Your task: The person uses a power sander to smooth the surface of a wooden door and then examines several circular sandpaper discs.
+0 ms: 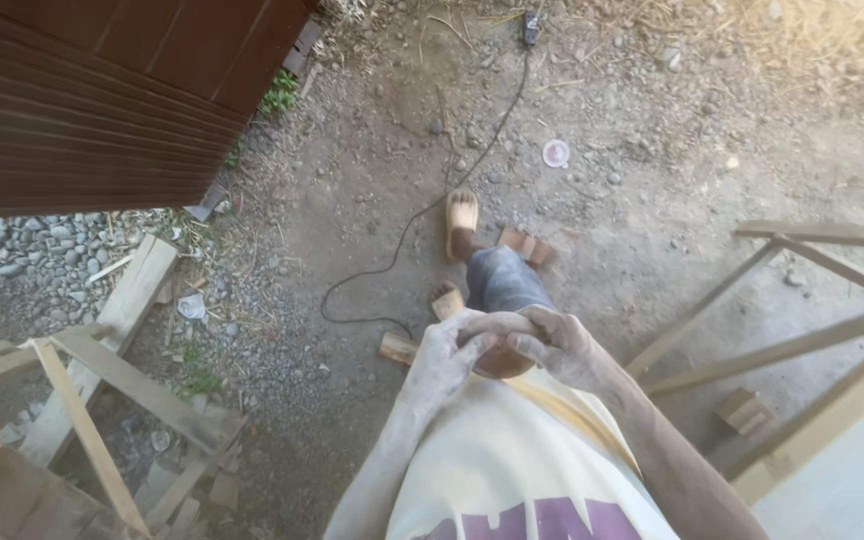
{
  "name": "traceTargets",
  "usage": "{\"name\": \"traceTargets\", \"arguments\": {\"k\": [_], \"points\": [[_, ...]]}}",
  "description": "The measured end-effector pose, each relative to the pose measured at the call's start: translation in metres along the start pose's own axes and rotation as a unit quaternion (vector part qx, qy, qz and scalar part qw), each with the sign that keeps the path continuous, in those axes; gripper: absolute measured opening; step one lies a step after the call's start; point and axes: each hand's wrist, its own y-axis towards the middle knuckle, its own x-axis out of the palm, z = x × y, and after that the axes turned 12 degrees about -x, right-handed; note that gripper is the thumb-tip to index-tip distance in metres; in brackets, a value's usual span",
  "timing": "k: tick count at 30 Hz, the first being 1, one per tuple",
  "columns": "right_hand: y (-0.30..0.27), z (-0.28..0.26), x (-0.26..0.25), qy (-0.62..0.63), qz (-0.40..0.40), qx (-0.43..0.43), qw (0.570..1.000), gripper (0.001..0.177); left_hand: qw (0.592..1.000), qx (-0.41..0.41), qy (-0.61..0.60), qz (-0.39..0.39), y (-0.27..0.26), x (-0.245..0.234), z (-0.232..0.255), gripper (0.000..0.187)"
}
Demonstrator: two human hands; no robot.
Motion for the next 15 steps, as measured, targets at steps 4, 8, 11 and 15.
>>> {"name": "traceTargets", "arguments": {"k": [4, 8, 11, 15], "points": [[0.07, -0.015, -0.02, 0.016, -0.049, -0.03, 0.998, 0.037, 0.988, 0.023, -0.141, 0.054, 0.046, -0.025, 0.018, 0.045], [0.151, -0.038, -0.046, -0.073, -0.041, -0.224, 0.971, 0.032, 0.981, 0.125, -0.039, 0.141, 0.097, -0.065, 0.049, 0.044], [0.202, -0.06, -0.065, -0.098, -0.07, -0.23, 0.966, 0.028, 0.965, 0.142, 0.071, 0.208, 0.108, -0.083, 0.082, 0.038], [0.253, -0.091, -0.075, -0.038, -0.069, -0.336, 0.938, 0.039, 0.965, 0.04, -0.058, 0.253, 0.148, -0.087, 0.13, 0.039]]}}
